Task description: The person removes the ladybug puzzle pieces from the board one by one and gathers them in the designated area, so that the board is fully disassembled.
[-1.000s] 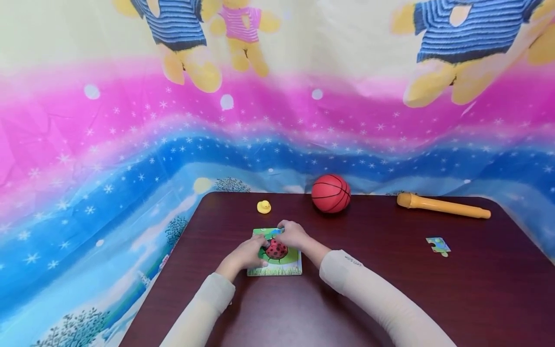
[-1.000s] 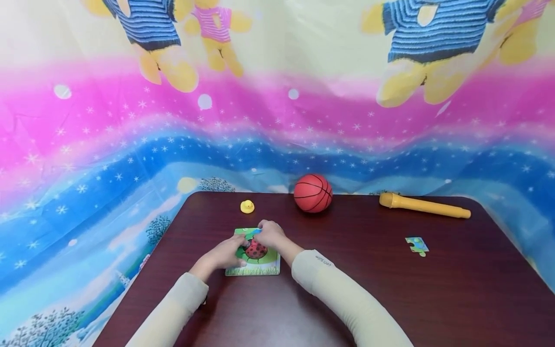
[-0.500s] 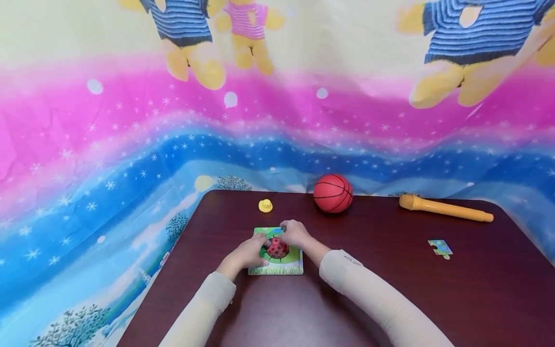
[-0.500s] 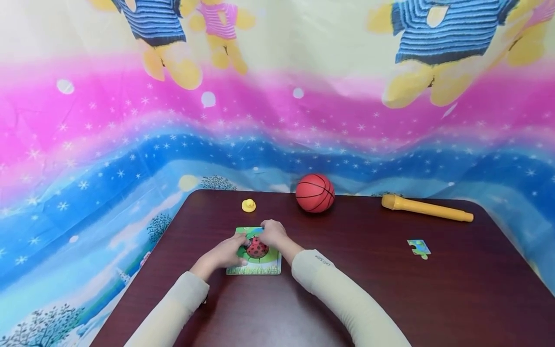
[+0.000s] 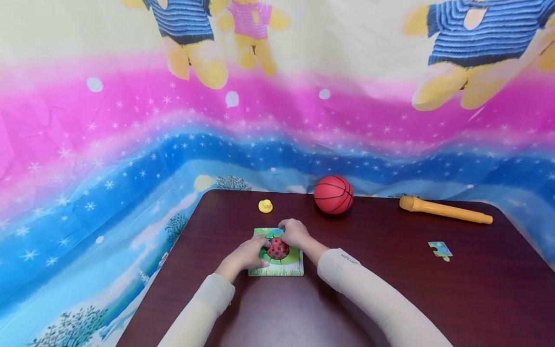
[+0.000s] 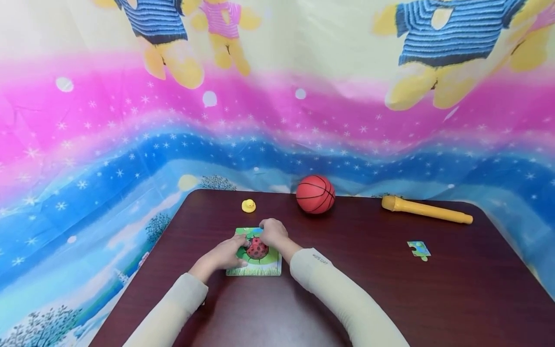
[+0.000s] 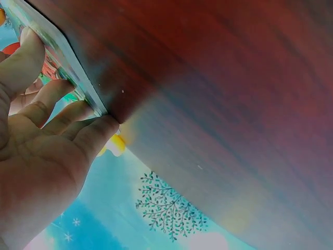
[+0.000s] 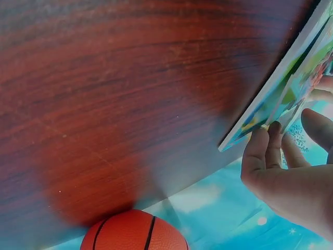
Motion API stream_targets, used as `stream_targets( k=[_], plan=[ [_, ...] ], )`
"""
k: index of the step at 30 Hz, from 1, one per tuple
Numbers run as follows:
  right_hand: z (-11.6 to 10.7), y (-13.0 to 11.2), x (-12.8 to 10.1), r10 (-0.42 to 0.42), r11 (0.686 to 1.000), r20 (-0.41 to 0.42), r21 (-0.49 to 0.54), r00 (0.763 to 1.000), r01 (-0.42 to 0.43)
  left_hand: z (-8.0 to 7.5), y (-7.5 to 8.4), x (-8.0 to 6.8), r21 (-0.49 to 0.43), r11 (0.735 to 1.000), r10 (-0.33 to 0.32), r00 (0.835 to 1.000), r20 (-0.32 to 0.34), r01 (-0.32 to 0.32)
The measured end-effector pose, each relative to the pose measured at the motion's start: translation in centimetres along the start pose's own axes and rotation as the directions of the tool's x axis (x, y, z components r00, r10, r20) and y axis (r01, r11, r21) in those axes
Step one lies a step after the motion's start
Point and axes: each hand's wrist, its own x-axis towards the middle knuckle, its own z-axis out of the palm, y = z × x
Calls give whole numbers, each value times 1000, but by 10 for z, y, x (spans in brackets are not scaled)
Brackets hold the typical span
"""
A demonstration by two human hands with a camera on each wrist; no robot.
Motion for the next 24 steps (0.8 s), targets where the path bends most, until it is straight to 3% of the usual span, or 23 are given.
stream_targets(
  k=[9, 17, 24],
  plan=[
    [-3, -1, 1, 1, 1000, -18, 13, 1000, -1, -2, 1, 0, -3, 1000, -7, 1000, 12, 8],
    [-4, 6, 2, -7, 985, -38, 173, 999, 14, -2, 2, -1, -14, 1000, -7, 1000, 16, 8],
    [-6, 6, 2, -41, 977, -42, 207, 998, 49, -1, 2, -2, -48, 997, -60, 998, 1, 60]
  ],
)
